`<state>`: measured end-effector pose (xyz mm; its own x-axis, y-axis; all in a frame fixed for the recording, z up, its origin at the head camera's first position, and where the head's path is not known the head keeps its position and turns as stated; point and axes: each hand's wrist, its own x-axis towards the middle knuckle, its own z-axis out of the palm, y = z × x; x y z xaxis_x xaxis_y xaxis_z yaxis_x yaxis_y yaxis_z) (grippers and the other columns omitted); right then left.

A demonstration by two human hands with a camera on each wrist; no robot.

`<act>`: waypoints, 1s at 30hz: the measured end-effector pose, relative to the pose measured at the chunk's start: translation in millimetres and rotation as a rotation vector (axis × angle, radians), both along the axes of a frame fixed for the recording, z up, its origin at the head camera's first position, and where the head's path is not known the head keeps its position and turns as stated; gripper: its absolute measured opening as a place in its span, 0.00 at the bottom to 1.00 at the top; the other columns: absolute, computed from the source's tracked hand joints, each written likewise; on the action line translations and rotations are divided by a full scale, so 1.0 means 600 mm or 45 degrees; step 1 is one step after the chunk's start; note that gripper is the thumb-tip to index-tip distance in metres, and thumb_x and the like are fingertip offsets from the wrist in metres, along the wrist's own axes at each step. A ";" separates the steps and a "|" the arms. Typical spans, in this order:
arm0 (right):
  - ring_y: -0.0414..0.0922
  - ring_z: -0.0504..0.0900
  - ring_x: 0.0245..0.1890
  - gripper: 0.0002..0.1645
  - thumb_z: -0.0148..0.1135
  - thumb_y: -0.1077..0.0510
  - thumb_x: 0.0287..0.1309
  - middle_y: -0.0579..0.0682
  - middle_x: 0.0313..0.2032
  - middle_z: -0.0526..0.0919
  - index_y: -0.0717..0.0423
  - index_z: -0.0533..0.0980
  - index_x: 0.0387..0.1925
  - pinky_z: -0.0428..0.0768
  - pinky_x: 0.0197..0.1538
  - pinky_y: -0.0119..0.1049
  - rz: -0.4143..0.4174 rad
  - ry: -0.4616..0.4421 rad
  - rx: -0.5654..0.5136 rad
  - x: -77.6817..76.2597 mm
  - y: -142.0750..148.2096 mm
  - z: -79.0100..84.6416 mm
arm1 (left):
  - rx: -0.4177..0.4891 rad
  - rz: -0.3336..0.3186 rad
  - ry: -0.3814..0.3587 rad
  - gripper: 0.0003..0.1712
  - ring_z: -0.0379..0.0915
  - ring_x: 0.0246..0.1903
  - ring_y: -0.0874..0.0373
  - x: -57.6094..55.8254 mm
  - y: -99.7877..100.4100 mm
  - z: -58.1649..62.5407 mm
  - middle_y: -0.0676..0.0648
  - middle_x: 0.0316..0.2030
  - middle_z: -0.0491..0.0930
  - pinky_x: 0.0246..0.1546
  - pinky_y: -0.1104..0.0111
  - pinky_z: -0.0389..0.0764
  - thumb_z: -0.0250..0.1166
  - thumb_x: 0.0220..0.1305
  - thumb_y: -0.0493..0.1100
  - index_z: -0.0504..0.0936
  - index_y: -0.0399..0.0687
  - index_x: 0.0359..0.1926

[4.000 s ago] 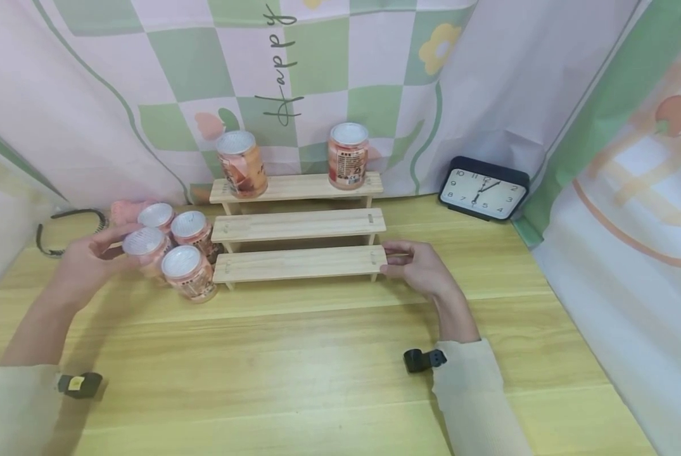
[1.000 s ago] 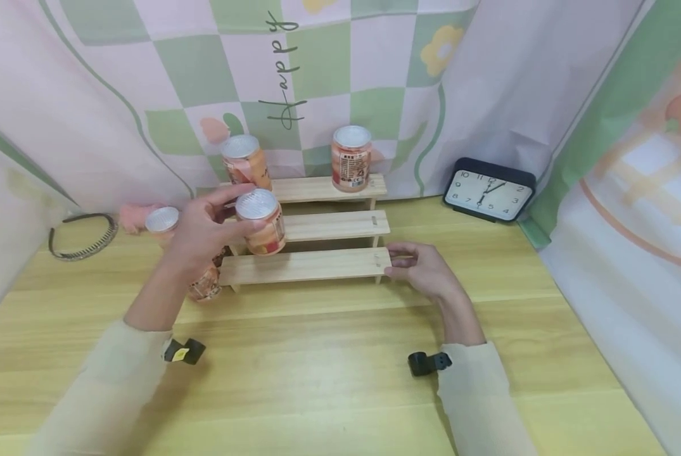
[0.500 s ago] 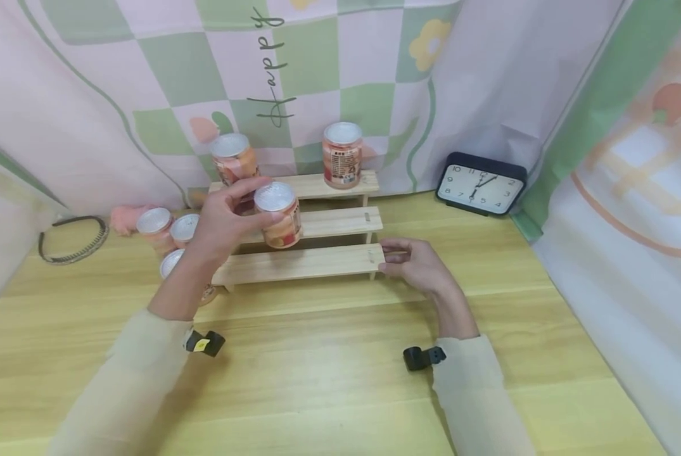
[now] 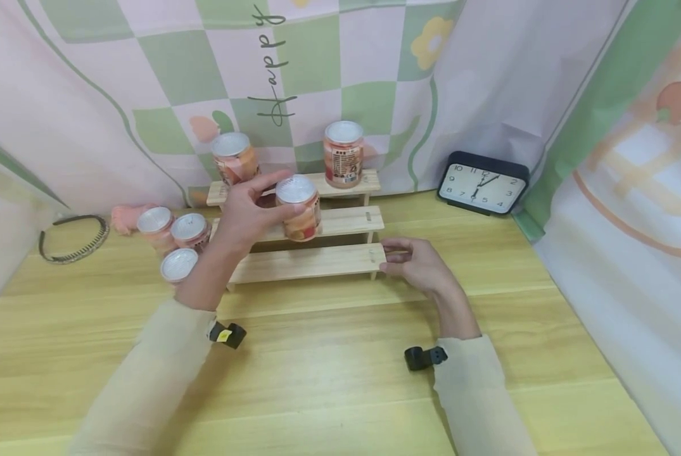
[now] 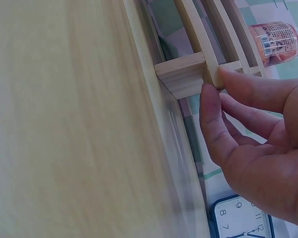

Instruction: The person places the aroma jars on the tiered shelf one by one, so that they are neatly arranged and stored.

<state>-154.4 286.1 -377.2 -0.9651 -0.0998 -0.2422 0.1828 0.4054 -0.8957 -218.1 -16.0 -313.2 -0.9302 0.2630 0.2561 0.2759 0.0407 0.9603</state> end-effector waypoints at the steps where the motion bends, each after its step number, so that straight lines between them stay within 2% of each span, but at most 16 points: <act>1: 0.59 0.72 0.63 0.35 0.64 0.67 0.65 0.66 0.64 0.71 0.67 0.65 0.71 0.80 0.51 0.29 0.000 0.000 -0.002 0.000 0.000 0.000 | 0.001 0.004 -0.004 0.34 0.77 0.50 0.53 -0.001 0.003 0.000 0.46 0.58 0.79 0.48 0.66 0.80 0.79 0.54 0.37 0.80 0.41 0.63; 14: 0.59 0.72 0.63 0.35 0.65 0.68 0.64 0.67 0.64 0.71 0.68 0.65 0.71 0.80 0.51 0.29 0.001 0.000 0.006 -0.001 -0.002 0.001 | 0.048 -0.041 -0.030 0.34 0.78 0.49 0.51 -0.009 0.042 -0.004 0.42 0.56 0.79 0.46 0.66 0.80 0.78 0.55 0.36 0.79 0.39 0.64; 24: 0.59 0.72 0.63 0.36 0.65 0.67 0.64 0.67 0.65 0.71 0.68 0.64 0.71 0.80 0.51 0.29 0.009 -0.004 0.001 0.000 -0.002 0.003 | 0.005 -0.050 -0.050 0.35 0.77 0.50 0.53 -0.014 0.070 -0.002 0.49 0.57 0.80 0.48 0.65 0.80 0.79 0.55 0.40 0.80 0.45 0.64; 30: 0.60 0.72 0.64 0.36 0.65 0.67 0.64 0.67 0.65 0.70 0.68 0.64 0.71 0.80 0.51 0.28 0.011 -0.006 0.013 0.001 -0.001 0.005 | 0.009 -0.022 -0.039 0.35 0.76 0.51 0.54 -0.016 0.088 -0.002 0.49 0.59 0.79 0.49 0.67 0.80 0.80 0.54 0.39 0.81 0.45 0.64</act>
